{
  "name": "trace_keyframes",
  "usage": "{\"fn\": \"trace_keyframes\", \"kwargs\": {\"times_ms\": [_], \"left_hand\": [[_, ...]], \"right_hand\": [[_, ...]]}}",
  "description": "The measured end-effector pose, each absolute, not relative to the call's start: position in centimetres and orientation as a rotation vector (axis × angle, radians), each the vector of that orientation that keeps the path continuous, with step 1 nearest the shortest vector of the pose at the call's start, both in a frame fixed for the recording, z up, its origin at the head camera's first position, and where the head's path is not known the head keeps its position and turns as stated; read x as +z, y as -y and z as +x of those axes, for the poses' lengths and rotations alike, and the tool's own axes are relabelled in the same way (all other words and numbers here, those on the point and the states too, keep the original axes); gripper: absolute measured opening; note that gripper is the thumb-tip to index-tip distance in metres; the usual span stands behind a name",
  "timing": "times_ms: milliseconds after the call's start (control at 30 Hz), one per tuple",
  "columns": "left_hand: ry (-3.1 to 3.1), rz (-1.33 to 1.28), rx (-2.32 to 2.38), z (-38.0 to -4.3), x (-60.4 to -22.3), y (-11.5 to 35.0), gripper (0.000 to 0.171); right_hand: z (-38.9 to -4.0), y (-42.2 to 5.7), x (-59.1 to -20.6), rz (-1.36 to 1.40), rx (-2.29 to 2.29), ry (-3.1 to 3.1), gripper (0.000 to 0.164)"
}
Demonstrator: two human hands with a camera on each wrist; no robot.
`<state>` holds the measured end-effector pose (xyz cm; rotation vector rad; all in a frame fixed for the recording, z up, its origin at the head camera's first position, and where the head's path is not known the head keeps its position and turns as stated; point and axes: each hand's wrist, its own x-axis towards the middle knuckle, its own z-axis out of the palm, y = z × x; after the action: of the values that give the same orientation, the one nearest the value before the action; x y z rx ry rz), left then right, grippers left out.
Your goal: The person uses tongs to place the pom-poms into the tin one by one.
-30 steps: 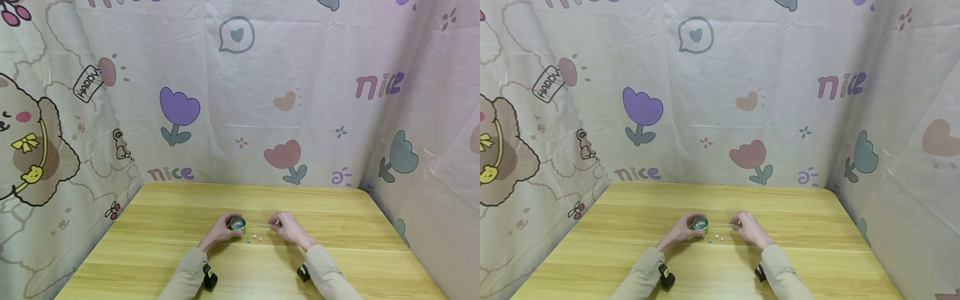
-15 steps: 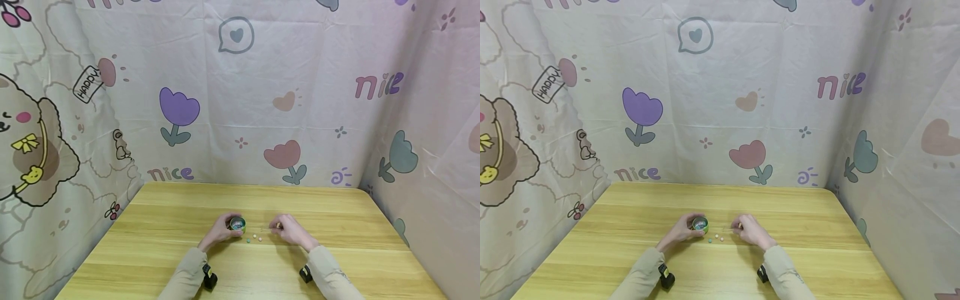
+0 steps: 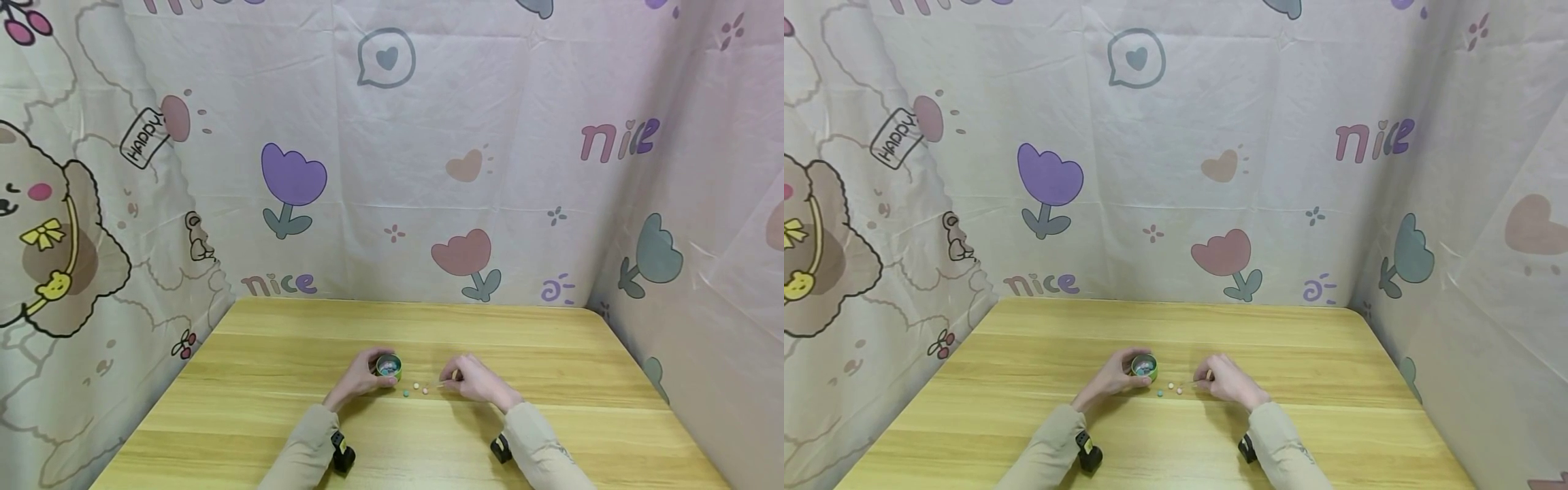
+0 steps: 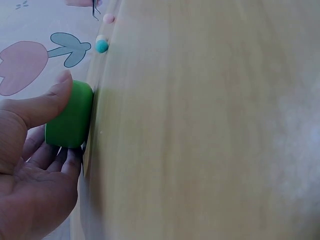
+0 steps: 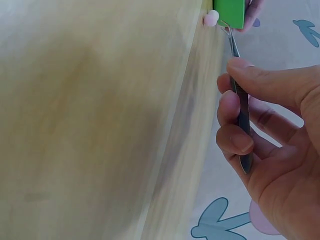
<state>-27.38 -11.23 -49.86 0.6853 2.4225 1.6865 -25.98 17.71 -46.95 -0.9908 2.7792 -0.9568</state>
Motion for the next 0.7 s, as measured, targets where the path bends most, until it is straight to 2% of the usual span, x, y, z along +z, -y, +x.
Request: {"fn": "trace_keyframes", "kwargs": {"times_ms": [700], "left_hand": [[-2.44, 0.68, 1.681, -27.29, -49.79, 11.26, 0.062]], "right_hand": [[-26.0, -17.54, -47.13, -1.0, -0.903, -2.764, 0.007]]}}
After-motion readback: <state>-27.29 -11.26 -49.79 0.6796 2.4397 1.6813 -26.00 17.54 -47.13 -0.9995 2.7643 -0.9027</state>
